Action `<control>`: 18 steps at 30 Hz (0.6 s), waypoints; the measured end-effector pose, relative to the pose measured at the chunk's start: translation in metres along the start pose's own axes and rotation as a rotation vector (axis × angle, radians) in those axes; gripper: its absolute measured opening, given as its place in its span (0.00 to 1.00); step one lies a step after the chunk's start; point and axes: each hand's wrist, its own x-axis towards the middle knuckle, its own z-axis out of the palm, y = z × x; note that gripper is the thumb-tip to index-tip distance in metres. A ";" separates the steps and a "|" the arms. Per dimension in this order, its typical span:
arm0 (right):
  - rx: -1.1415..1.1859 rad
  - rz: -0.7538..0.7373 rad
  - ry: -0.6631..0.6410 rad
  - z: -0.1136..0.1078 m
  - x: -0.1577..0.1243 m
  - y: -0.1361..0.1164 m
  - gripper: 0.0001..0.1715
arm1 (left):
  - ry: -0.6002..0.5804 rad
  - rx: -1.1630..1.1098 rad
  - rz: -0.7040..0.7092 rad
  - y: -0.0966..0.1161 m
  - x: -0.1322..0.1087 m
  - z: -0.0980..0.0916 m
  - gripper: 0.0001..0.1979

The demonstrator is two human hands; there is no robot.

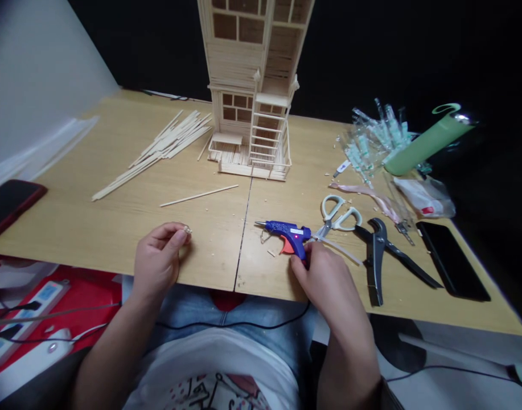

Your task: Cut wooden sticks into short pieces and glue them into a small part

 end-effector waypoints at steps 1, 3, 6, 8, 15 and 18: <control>0.005 0.017 -0.010 -0.001 0.001 -0.001 0.07 | 0.002 -0.005 0.001 0.000 0.000 0.000 0.11; 0.033 0.061 -0.006 -0.001 0.003 0.000 0.06 | 0.007 -0.024 0.004 0.002 0.000 0.000 0.11; 0.172 0.093 0.035 0.000 0.007 0.009 0.07 | 0.018 -0.068 -0.009 0.006 0.000 0.001 0.10; 0.349 0.112 0.047 0.003 0.007 0.019 0.08 | 0.028 -0.096 -0.023 0.009 0.000 0.003 0.11; 1.121 0.234 0.214 -0.006 -0.012 0.019 0.17 | 0.042 -0.138 -0.042 0.013 0.000 0.005 0.11; 1.333 0.114 0.255 -0.016 -0.023 0.005 0.14 | 0.043 -0.153 -0.041 0.013 0.001 0.007 0.11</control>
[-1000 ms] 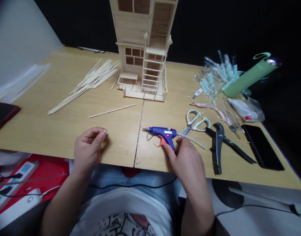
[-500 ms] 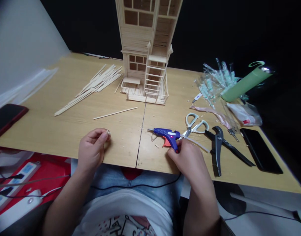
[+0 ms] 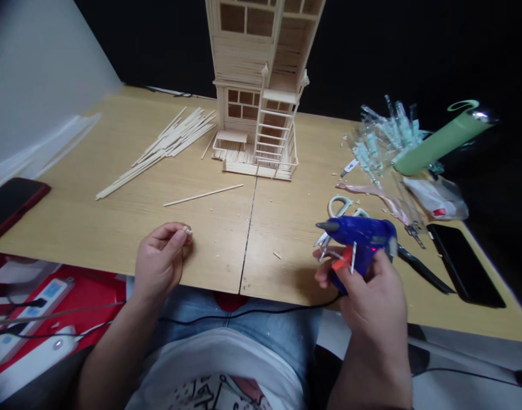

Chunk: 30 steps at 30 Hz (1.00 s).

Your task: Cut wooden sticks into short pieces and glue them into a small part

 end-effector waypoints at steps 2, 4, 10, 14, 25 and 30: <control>0.161 0.028 -0.167 0.005 -0.006 -0.004 0.12 | 0.004 -0.004 0.002 0.001 0.000 0.001 0.10; 0.283 0.080 -0.314 0.012 -0.010 -0.003 0.10 | 0.004 -0.002 0.005 0.001 0.000 0.001 0.10; 0.403 0.200 -0.549 0.043 -0.023 0.011 0.10 | -0.042 0.105 0.019 -0.005 -0.001 -0.006 0.09; 0.348 0.215 -0.675 0.064 -0.031 0.017 0.16 | -0.074 0.184 0.026 -0.008 -0.002 -0.010 0.09; -0.016 0.074 -0.575 0.082 -0.040 0.025 0.28 | -0.113 0.218 0.067 -0.005 -0.003 -0.009 0.09; -0.030 0.053 -0.567 0.083 -0.039 0.024 0.27 | -0.142 0.212 0.081 -0.005 -0.003 -0.009 0.07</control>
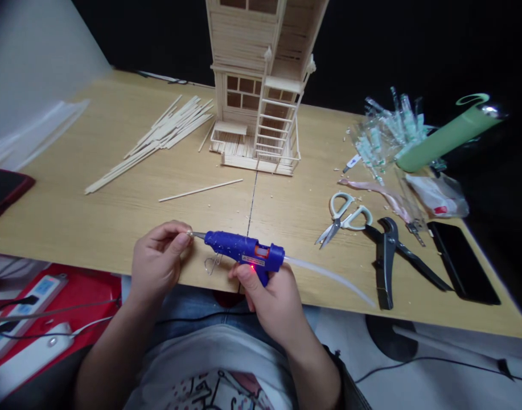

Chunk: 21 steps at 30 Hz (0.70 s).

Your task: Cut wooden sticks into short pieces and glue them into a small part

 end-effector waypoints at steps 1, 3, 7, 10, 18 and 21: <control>-0.003 0.004 0.005 0.000 0.000 0.000 0.27 | -0.001 -0.001 0.002 0.000 0.000 0.000 0.07; -0.006 0.011 0.010 0.000 0.000 0.000 0.27 | 0.008 0.001 0.003 0.000 0.000 0.000 0.07; 0.003 0.012 0.004 0.000 0.000 0.001 0.26 | 0.011 -0.005 0.000 0.000 0.000 0.001 0.07; 0.008 0.013 -0.001 0.001 0.000 0.000 0.26 | 0.005 -0.008 0.011 0.000 0.000 0.001 0.06; -0.035 0.010 0.005 0.000 0.000 0.000 0.27 | 0.006 0.006 0.019 0.001 0.000 0.000 0.06; -0.042 0.013 0.004 -0.001 -0.001 0.000 0.27 | 0.004 -0.006 0.017 0.001 0.000 0.000 0.05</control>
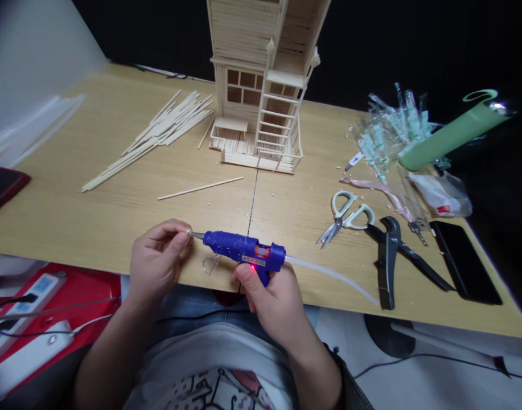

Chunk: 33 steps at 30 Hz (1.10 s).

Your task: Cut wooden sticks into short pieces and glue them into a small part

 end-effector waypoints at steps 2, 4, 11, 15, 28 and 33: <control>0.000 0.003 0.004 0.000 0.000 0.000 0.27 | 0.000 -0.003 -0.003 0.000 0.000 0.000 0.04; -0.004 0.006 0.007 0.000 -0.001 0.001 0.27 | 0.001 -0.001 -0.006 0.000 0.000 0.000 0.04; -0.027 -0.004 0.007 -0.001 0.000 0.001 0.27 | -0.009 -0.006 0.006 -0.001 0.000 0.000 0.04; -0.033 0.005 -0.002 -0.002 -0.001 0.002 0.27 | -0.018 -0.011 0.009 -0.001 0.000 0.000 0.02; 0.120 0.007 0.083 -0.016 0.004 -0.008 0.26 | 0.019 -0.038 -0.031 -0.003 0.001 -0.002 0.08; 0.078 0.047 0.248 -0.062 0.006 -0.014 0.19 | 0.046 -0.070 -0.045 -0.006 0.001 -0.002 0.08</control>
